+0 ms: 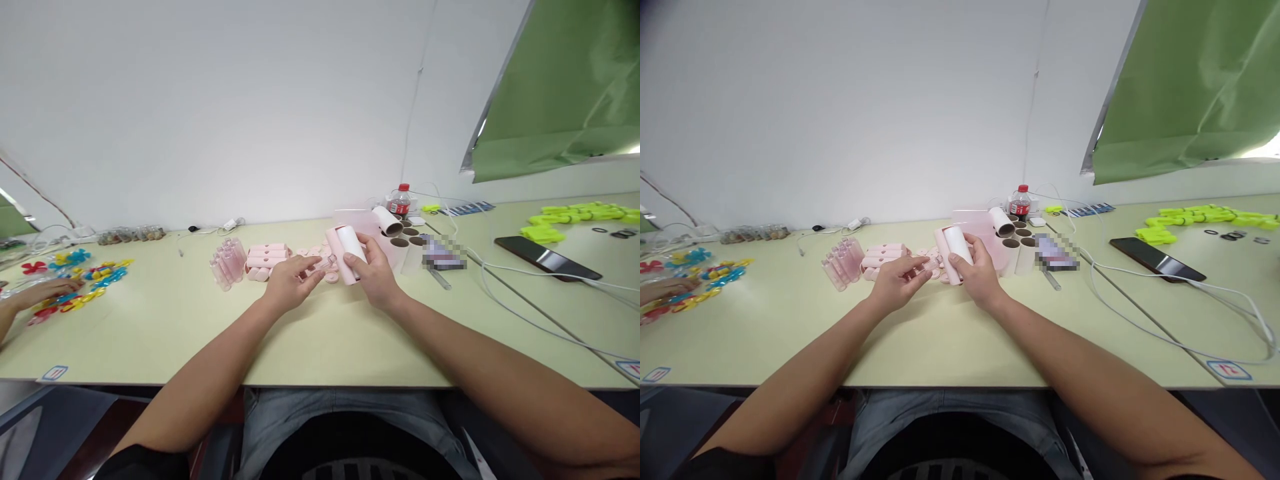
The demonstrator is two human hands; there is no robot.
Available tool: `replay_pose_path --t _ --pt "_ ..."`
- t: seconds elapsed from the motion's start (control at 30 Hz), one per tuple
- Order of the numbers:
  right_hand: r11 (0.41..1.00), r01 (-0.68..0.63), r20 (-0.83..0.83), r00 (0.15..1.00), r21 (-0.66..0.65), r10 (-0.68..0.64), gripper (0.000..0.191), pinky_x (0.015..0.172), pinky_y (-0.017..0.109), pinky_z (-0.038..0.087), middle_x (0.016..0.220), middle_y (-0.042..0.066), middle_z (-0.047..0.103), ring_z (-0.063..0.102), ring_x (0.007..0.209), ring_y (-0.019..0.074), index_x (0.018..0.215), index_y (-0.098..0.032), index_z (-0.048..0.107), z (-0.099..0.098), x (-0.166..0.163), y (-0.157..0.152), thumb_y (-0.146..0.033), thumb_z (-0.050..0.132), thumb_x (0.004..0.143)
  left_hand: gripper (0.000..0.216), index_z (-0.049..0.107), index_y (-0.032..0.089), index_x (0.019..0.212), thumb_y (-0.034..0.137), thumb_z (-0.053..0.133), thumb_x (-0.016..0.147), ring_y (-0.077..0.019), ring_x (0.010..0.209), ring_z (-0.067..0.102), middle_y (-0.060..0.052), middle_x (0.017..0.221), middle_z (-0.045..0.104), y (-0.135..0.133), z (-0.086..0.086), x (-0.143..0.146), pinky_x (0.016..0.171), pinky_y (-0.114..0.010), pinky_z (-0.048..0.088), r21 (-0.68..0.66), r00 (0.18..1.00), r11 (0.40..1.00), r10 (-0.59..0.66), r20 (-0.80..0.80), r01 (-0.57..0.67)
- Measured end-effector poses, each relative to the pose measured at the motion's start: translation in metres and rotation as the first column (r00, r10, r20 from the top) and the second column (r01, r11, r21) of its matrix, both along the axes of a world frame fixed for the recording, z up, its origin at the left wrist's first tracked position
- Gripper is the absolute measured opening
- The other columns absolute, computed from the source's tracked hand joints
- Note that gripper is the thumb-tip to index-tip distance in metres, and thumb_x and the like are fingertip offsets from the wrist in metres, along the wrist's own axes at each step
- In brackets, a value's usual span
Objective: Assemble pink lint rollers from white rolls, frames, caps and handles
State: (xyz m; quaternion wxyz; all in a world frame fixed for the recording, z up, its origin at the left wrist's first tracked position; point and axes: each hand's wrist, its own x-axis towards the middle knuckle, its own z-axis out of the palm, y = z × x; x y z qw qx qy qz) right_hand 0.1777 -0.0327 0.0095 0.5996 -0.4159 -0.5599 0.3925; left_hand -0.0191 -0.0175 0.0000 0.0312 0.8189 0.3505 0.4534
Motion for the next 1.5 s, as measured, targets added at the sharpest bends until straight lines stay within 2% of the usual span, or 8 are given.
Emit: replay_pose_path --t 0.1,0.3,0.5,0.63,1.13,1.37,1.5 --pt "0.999 0.024 0.078 0.997 0.024 -0.026 0.058 0.066 0.04 0.055 0.104 0.009 0.062 0.062 0.089 0.0263 0.127 -0.022 0.045 -0.002 0.002 0.002 -0.042 0.064 0.077 0.031 0.071 0.016 0.106 0.038 0.062 0.087 -0.0119 0.059 0.061 -0.006 0.083 0.074 0.002 -0.002 -0.001 0.058 -0.026 0.05 -0.013 1.0 1.0 0.007 -0.024 -0.007" --pt "0.99 0.087 0.284 0.952 0.114 -0.117 0.058 0.081 0.044 0.051 0.11 0.01 0.062 0.06 0.096 0.0272 0.128 -0.02 0.047 -0.008 0.006 0.007 -0.039 0.064 0.077 0.03 0.072 0.017 0.107 0.037 0.061 0.087 -0.0123 0.059 0.06 -0.006 0.081 0.073 0.006 -0.007 -0.003 0.057 -0.026 0.048 -0.004 0.993 0.999 0.034 -0.115 -0.035" --pt "0.993 0.086 0.336 0.935 0.086 -0.11 0.06 0.081 0.045 0.051 0.113 0.011 0.061 0.06 0.098 0.0281 0.132 -0.022 0.045 -0.006 0.005 0.003 -0.041 0.062 0.079 0.029 0.071 0.017 0.107 0.036 0.06 0.087 -0.0133 0.059 0.061 -0.005 0.075 0.07 0.003 -0.006 -0.003 0.057 -0.027 0.048 0.038 0.99 0.998 0.046 -0.132 -0.041" --pt "0.991 0.077 0.373 0.921 0.111 -0.113 0.061 0.08 0.044 0.051 0.112 0.01 0.062 0.06 0.096 0.0279 0.133 -0.022 0.044 -0.003 0.005 -0.001 -0.042 0.063 0.078 0.028 0.071 0.019 0.107 0.036 0.058 0.088 -0.0137 0.06 0.061 -0.005 0.078 0.07 0.001 -0.005 -0.003 0.059 -0.028 0.05 0.075 0.987 0.996 0.051 -0.15 -0.04" --pt "0.99 0.052 0.317 0.944 0.132 -0.092 0.061 0.084 0.043 0.051 0.119 0.011 0.062 0.06 0.104 0.0281 0.133 -0.022 0.047 0.0 0.003 -0.005 -0.038 0.064 0.077 0.03 0.071 0.016 0.107 0.037 0.058 0.089 -0.0126 0.061 0.062 -0.006 0.081 0.072 -0.001 -0.008 -0.001 0.06 -0.026 0.05 0.09 0.993 0.995 0.055 -0.109 -0.045" --pt "0.986 0.051 0.291 0.952 0.156 -0.095 0.06 0.098 0.046 0.045 0.128 0.011 0.06 0.056 0.115 0.0292 0.134 -0.02 0.05 -0.002 0.002 -0.006 -0.036 0.065 0.077 0.028 0.071 0.017 0.105 0.037 0.058 0.089 -0.0126 0.06 0.062 -0.005 0.079 0.071 -0.002 -0.008 0.0 0.059 -0.026 0.05 0.144 0.993 0.988 0.062 -0.098 -0.048" --pt "0.983 0.043 0.28 0.956 0.18 -0.093 0.059 0.099 0.048 0.044 0.131 0.011 0.059 0.054 0.118 0.0306 0.134 -0.02 0.051 -0.002 0.002 -0.004 -0.036 0.063 0.079 0.027 0.07 0.017 0.104 0.035 0.059 0.088 -0.0124 0.059 0.061 -0.005 0.078 0.071 -0.004 -0.007 0.002 0.058 -0.026 0.049 0.142 0.995 0.989 0.051 -0.084 -0.039"
